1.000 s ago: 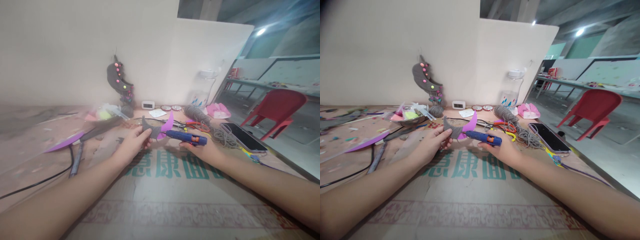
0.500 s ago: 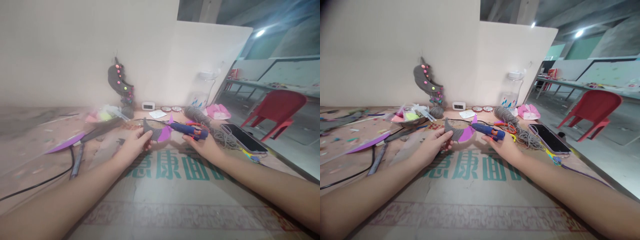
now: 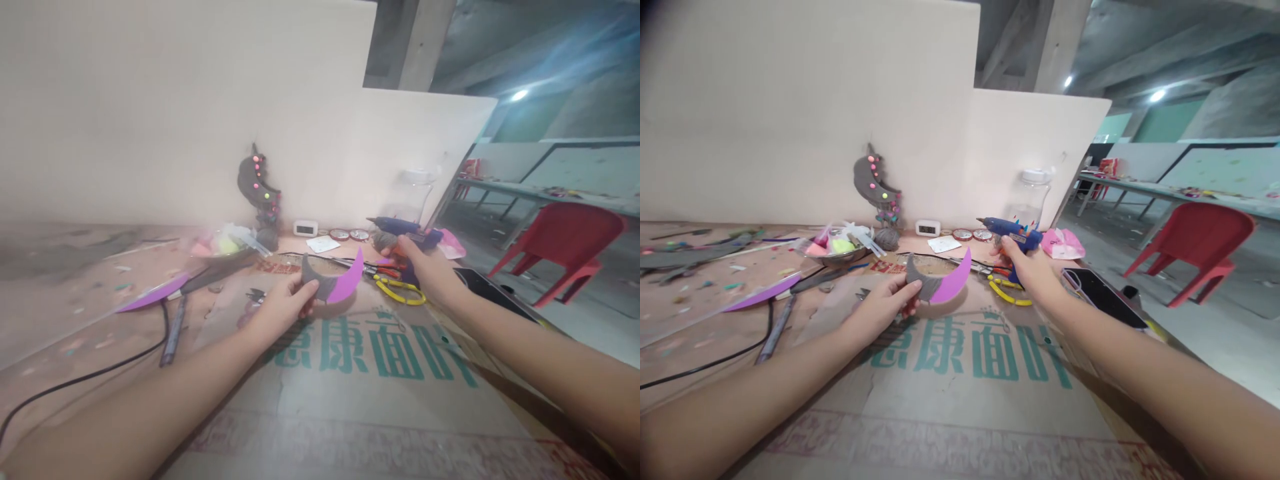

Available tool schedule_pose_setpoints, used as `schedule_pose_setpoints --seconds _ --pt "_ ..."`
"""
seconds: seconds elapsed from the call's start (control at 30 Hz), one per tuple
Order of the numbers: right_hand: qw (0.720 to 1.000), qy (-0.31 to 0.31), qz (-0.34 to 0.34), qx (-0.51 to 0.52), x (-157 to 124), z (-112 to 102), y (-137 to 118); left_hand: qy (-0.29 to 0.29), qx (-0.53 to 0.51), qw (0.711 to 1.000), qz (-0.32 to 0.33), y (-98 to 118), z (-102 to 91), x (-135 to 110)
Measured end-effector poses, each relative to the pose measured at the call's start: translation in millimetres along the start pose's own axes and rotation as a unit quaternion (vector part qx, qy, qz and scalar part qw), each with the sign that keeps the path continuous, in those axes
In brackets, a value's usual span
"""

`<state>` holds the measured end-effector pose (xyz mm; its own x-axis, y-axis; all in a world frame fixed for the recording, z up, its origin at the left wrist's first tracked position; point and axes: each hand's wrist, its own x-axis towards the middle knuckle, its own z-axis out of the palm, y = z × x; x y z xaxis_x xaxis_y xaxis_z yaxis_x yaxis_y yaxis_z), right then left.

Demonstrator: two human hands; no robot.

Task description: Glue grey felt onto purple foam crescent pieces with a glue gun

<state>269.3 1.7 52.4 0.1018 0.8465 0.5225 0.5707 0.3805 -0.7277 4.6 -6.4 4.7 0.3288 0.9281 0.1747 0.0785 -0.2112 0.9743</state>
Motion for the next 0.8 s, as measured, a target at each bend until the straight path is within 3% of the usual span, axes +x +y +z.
schedule_pose_setpoints --seconds 0.13,0.3,0.53,0.67,0.8 --pt "0.997 -0.050 0.026 -0.058 36 11 -2 -0.001 -0.003 1.000 0.001 -1 -0.7 0" --pt "0.989 -0.089 0.065 -0.100 77 50 11 0.003 -0.015 1.000 -0.009 -1 -2.0 2" --pt "0.985 -0.103 0.086 -0.108 91 96 41 0.011 -0.032 0.999 -0.029 -1 -0.5 4" --pt "0.984 -0.095 0.086 -0.124 93 94 48 0.014 -0.027 0.999 -0.035 0 -1.6 4" --pt "0.986 -0.066 0.065 -0.138 86 72 39 0.028 -0.048 0.997 -0.050 2 -2.7 4"
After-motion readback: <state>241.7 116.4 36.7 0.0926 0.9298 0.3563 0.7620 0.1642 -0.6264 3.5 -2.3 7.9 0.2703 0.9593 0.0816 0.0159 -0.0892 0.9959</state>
